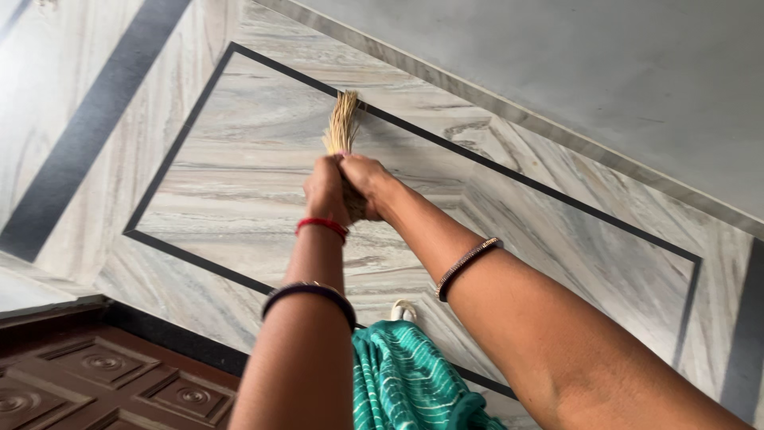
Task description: The person sweeps a tiled floor using a straw broom, moving it along the edges of the walls and doorways.
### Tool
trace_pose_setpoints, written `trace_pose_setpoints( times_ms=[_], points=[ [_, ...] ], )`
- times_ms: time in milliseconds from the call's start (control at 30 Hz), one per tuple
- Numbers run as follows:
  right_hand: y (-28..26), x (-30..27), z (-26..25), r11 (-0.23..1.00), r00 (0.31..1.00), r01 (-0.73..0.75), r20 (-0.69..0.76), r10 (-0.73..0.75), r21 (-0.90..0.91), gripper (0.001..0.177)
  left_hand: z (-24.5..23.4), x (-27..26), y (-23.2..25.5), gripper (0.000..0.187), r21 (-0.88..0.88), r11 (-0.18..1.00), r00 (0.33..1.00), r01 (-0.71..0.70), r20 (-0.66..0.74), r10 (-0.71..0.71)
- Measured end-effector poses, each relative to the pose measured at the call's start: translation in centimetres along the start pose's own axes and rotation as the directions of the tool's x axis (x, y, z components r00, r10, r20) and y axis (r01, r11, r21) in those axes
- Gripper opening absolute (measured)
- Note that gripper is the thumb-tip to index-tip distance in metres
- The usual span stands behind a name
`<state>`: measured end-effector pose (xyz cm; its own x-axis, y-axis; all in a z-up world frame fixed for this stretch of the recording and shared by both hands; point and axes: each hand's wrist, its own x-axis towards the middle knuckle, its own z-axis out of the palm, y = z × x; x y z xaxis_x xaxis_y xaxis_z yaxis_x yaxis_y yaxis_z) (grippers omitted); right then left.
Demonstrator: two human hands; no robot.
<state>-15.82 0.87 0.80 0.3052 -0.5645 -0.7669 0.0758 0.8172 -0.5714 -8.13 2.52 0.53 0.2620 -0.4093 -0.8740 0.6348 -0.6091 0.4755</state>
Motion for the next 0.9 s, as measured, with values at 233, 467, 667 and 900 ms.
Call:
trace_pose_setpoints(
  times_ms=[233, 467, 667, 900],
  points=[
    [1.5, -1.0, 0.9, 0.997, 0.997, 0.076, 0.031, -0.076, 0.014, 0.022, -1.1, -3.9, 0.9, 0.044, 0.266, 0.958, 0.969, -0.109, -0.185, 0.162],
    [1.0, -0.5, 1.3, 0.968, 0.965, 0.25, -0.079, -0.25, -0.002, 0.029, -1.5, -0.8, 1.0, 0.042, 0.069, 0.952, 0.953, -0.298, 0.074, 0.293],
    [0.8, 1.0, 1.7, 0.987, 0.986, 0.136, -0.111, -0.127, 0.082, 0.027, -1.5, 1.3, 1.4, 0.052, 0.143, 0.984, 0.994, -0.103, -0.013, 0.106],
    [1.9, 0.6, 2.9, 0.998, 0.999, 0.049, 0.003, -0.049, 0.046, 0.023, -2.9, -2.1, 2.3, 0.048, 0.343, 0.935, 0.957, -0.087, -0.233, 0.174]
  ],
)
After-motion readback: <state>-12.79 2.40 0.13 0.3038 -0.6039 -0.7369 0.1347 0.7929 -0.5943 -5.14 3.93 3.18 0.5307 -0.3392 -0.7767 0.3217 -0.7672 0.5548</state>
